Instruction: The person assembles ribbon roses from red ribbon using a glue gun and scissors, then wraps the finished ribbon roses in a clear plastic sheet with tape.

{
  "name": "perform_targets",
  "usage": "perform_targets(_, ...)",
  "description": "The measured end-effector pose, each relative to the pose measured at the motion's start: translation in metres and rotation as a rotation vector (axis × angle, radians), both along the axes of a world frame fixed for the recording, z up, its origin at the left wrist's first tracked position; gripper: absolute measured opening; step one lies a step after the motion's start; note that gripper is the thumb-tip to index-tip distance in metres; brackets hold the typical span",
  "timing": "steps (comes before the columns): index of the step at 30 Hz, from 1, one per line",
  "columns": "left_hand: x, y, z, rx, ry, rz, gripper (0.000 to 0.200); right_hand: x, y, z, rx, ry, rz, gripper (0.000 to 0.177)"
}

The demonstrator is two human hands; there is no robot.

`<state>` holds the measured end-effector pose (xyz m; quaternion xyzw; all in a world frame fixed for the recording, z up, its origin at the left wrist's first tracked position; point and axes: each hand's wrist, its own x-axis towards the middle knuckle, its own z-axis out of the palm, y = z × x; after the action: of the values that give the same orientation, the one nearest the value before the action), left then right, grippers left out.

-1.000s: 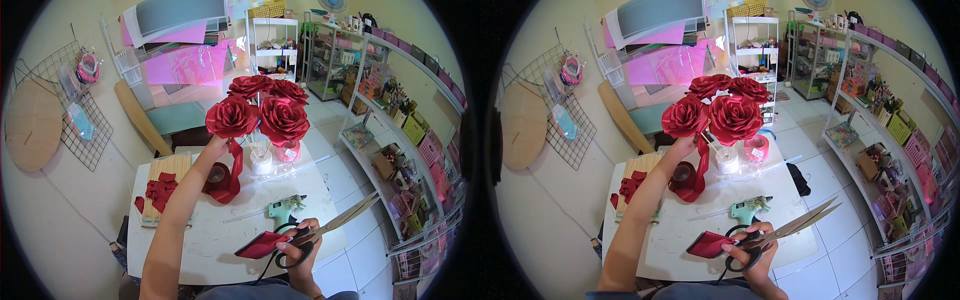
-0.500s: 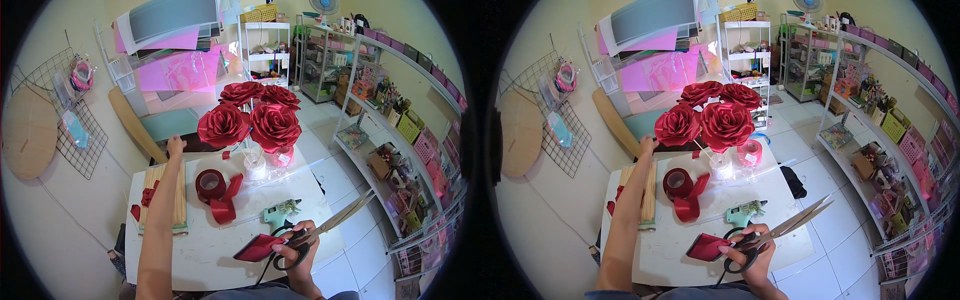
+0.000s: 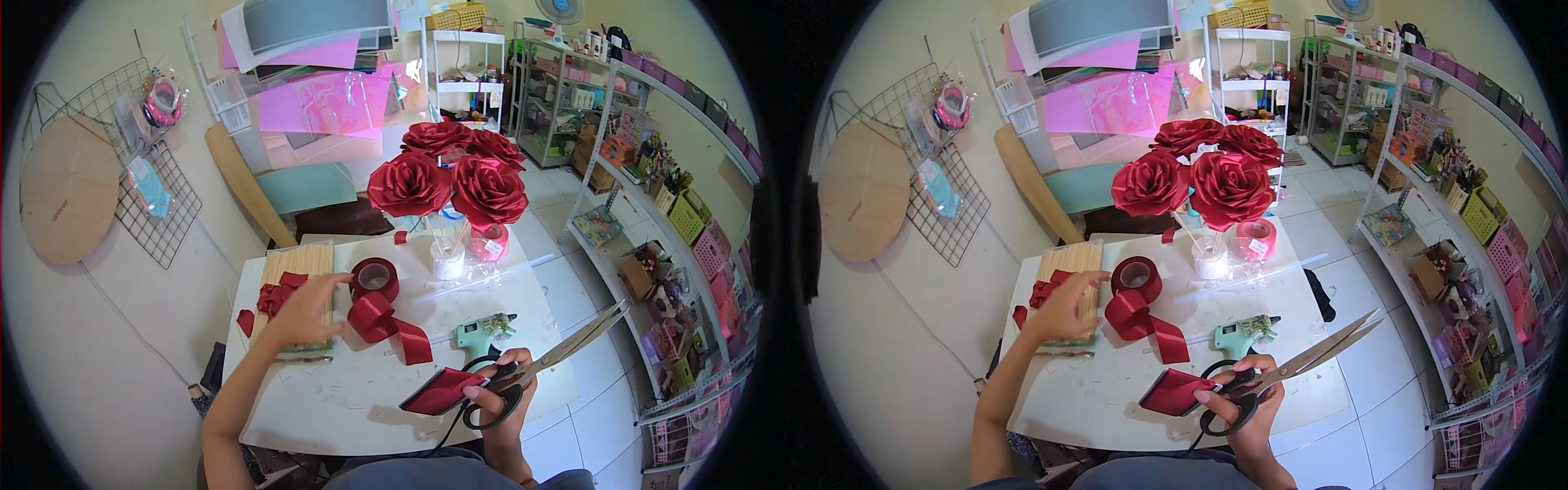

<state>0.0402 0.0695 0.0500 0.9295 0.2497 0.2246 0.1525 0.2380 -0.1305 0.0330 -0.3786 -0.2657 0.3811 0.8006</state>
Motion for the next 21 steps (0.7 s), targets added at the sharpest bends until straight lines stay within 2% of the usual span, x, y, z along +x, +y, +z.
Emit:
perform_targets(2,0.008,-0.008,-0.018,-0.215,-0.024,0.126,0.046,-0.002,-0.001,0.000,-0.008,0.001,0.006,0.047)
perform_targets(3,0.011,-0.011,-0.020,-0.213,-0.028,0.129,0.046,-0.002,-0.001,0.001,-0.008,0.004,0.006,0.047)
perform_targets(5,0.018,-0.015,-0.022,-0.370,-0.138,0.167,0.052,-0.002,-0.001,0.001,-0.004,0.004,-0.003,0.048)
perform_targets(6,0.020,-0.014,-0.028,-0.376,-0.227,0.133,0.047,-0.001,-0.001,0.001,0.007,-0.001,-0.001,0.048)
perform_targets(13,0.044,-0.004,-0.010,-0.665,-0.312,-0.029,0.032,0.001,-0.002,0.002,0.008,0.026,0.014,0.047)
perform_targets(15,0.057,0.020,-0.001,-0.488,-0.157,-0.195,0.025,0.001,-0.002,0.001,0.010,0.013,0.015,0.047)
perform_targets(16,0.063,0.032,0.006,-0.488,-0.160,-0.198,0.025,0.001,-0.002,0.001,0.011,0.001,0.019,0.047)
perform_targets(18,0.076,0.055,0.022,-0.700,0.130,-0.322,0.023,0.002,-0.002,0.000,0.014,0.000,0.022,0.047)
perform_targets(19,0.083,0.067,0.028,-0.699,0.127,-0.324,0.023,0.002,-0.002,-0.001,0.017,0.001,0.025,0.047)
perform_targets(21,0.094,0.091,0.035,-0.673,0.504,-0.348,0.022,0.003,-0.003,0.000,0.007,0.011,0.031,0.046)
